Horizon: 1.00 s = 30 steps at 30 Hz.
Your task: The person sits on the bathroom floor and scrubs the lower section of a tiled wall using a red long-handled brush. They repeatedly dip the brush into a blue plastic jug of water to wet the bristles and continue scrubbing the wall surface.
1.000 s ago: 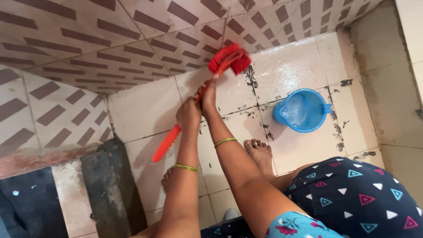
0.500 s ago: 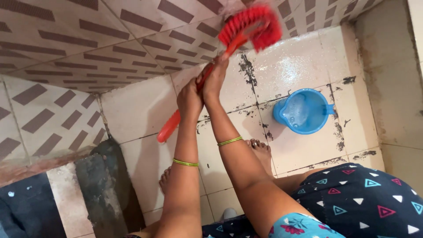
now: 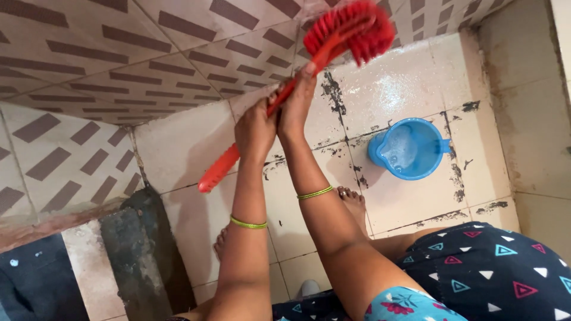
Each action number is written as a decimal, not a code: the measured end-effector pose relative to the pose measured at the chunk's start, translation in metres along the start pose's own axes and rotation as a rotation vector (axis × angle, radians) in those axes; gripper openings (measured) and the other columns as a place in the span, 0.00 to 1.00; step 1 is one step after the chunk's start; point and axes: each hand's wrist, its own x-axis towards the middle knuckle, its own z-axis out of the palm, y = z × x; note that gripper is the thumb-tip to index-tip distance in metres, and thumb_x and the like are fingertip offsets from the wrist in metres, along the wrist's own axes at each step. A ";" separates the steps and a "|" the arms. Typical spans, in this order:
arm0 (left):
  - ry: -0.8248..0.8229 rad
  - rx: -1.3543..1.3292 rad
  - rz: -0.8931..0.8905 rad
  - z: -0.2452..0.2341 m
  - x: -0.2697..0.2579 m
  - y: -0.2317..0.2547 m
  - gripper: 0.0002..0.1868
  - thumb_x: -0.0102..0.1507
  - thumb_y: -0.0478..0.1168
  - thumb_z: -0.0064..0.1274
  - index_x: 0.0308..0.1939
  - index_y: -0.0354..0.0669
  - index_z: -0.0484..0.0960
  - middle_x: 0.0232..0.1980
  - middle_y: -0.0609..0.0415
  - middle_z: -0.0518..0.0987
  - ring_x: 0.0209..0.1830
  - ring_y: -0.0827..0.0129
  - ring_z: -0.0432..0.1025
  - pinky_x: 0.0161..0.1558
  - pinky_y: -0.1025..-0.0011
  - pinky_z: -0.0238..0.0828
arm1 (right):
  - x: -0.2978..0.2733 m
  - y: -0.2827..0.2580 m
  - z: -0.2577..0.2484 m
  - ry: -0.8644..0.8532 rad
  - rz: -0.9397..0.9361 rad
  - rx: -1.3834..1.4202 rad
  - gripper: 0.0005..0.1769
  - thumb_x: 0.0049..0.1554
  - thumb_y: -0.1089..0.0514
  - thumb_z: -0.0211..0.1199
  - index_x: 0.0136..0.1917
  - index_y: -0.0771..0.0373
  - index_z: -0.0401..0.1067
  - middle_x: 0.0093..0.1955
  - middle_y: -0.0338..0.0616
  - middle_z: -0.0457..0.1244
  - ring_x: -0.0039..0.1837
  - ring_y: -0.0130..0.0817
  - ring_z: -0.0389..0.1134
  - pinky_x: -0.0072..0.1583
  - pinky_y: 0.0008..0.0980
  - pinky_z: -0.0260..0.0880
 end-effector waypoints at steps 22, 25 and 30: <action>-0.037 -0.060 0.039 0.028 0.015 0.050 0.14 0.68 0.49 0.52 0.43 0.42 0.80 0.39 0.42 0.84 0.42 0.46 0.78 0.45 0.52 0.73 | 0.043 -0.038 -0.023 -0.077 -0.144 0.041 0.30 0.63 0.30 0.54 0.51 0.59 0.55 0.34 0.40 0.55 0.30 0.28 0.57 0.33 0.28 0.62; -0.021 -0.074 0.033 0.050 0.021 0.038 0.14 0.66 0.49 0.53 0.43 0.42 0.81 0.41 0.44 0.84 0.44 0.47 0.78 0.46 0.52 0.72 | 0.046 -0.022 -0.040 -0.065 -0.054 0.035 0.32 0.61 0.27 0.53 0.53 0.58 0.57 0.33 0.41 0.56 0.31 0.31 0.59 0.34 0.29 0.64; -0.149 0.101 -0.225 0.092 0.022 0.003 0.14 0.67 0.51 0.47 0.43 0.49 0.84 0.46 0.47 0.84 0.47 0.49 0.78 0.47 0.52 0.73 | 0.043 0.026 -0.085 0.096 0.405 0.102 0.39 0.56 0.24 0.50 0.52 0.64 0.61 0.33 0.44 0.58 0.36 0.38 0.65 0.44 0.37 0.73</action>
